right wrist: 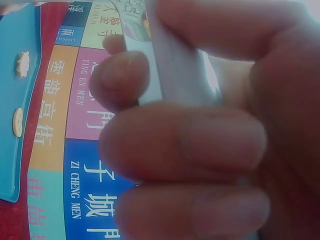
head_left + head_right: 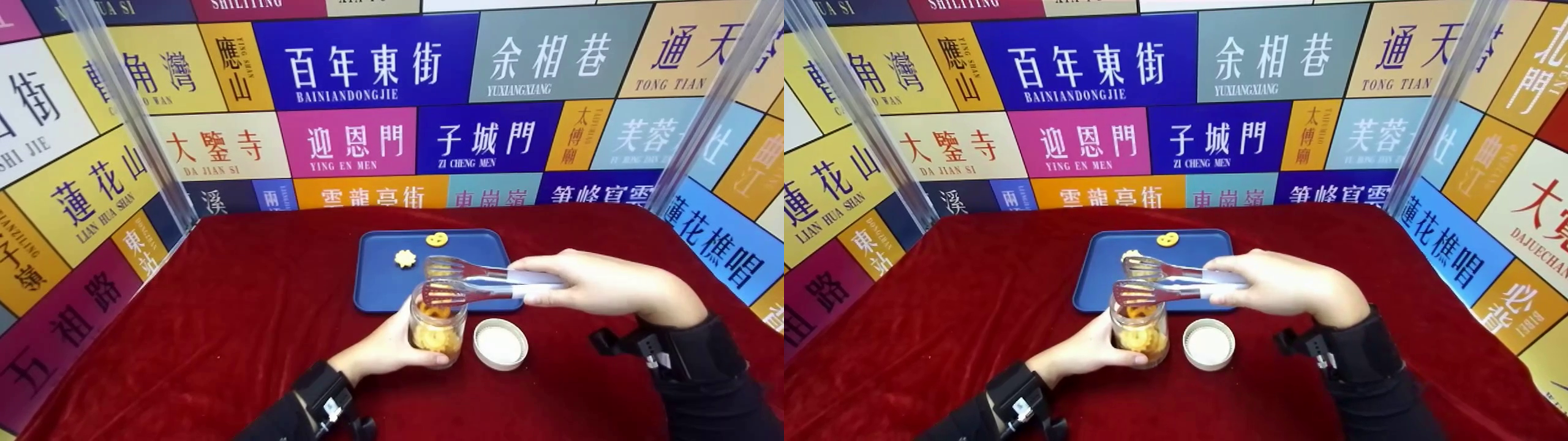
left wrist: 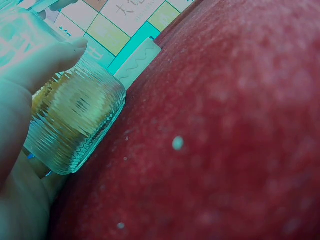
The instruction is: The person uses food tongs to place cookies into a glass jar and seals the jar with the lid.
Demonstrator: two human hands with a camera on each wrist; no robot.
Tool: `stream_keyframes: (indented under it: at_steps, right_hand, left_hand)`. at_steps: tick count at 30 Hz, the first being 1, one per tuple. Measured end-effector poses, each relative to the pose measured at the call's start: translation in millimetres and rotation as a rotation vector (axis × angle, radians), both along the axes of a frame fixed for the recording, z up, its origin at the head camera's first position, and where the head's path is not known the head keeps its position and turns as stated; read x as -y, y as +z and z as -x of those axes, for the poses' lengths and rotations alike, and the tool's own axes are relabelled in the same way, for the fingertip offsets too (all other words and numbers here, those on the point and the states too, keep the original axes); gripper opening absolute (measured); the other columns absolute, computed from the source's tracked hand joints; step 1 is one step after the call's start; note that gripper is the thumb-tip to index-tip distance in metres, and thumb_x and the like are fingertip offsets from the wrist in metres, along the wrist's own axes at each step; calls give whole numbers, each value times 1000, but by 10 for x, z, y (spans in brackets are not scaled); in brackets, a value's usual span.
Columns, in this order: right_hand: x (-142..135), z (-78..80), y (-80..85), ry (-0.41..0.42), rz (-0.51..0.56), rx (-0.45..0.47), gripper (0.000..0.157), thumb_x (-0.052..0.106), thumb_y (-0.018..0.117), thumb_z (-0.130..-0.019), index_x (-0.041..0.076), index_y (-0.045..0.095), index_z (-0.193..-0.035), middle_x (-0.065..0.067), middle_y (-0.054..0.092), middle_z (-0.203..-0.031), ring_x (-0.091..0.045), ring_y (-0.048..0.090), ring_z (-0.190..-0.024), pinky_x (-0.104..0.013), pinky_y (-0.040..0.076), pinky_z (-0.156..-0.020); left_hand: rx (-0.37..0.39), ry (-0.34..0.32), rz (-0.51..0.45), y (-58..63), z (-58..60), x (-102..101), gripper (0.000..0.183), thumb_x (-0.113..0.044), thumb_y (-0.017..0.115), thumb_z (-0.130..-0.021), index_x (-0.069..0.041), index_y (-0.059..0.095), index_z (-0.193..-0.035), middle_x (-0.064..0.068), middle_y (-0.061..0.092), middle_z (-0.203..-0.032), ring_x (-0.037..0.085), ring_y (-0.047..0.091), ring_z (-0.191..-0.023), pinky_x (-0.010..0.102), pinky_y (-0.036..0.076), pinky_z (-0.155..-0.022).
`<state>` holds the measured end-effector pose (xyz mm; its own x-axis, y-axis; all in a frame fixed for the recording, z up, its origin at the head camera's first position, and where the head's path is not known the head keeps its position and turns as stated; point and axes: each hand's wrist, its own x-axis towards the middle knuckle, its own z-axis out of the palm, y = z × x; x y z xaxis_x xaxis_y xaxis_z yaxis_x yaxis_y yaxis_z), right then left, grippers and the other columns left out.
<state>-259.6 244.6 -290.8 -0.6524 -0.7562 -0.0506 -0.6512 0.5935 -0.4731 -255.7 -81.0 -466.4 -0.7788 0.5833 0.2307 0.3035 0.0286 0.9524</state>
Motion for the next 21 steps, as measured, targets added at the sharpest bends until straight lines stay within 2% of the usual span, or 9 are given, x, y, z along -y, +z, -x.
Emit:
stream_keyframes:
  at_steps: [7, 16, 21]
  right_hand:
    - [-15, 6, -3, -32, -11, 44, 32, 38, 66, -107, 19, 64, -132, 6, 64, -96, -10, 58, -78, -27, 47, -67]
    - [-20, 10, -10, -15, 5, 18, 31, 37, 65, -108, 20, 64, -134, 8, 65, -97, -9, 59, -82, -27, 47, -69]
    - [-39, 43, -29, -34, 55, -17, 29, 37, 64, -108, 24, 62, -134, 7, 66, -96, -10, 59, -80, -28, 48, -68]
  left_hand:
    - [-2, -25, -50, 0, -2, 0, 116, -8, 91, -83, -26, 13, -168, 2, 60, -149, 19, 58, -135, 35, 40, -121]
    - [2, -19, -23, 1, 2, 7, 120, -9, 91, -83, -29, 9, -169, 3, 59, -151, 16, 57, -136, 34, 39, -121]
    - [4, -13, -16, -3, 0, 9, 111, -9, 92, -83, -26, 19, -166, 0, 63, -144, 17, 60, -132, 35, 43, -119]
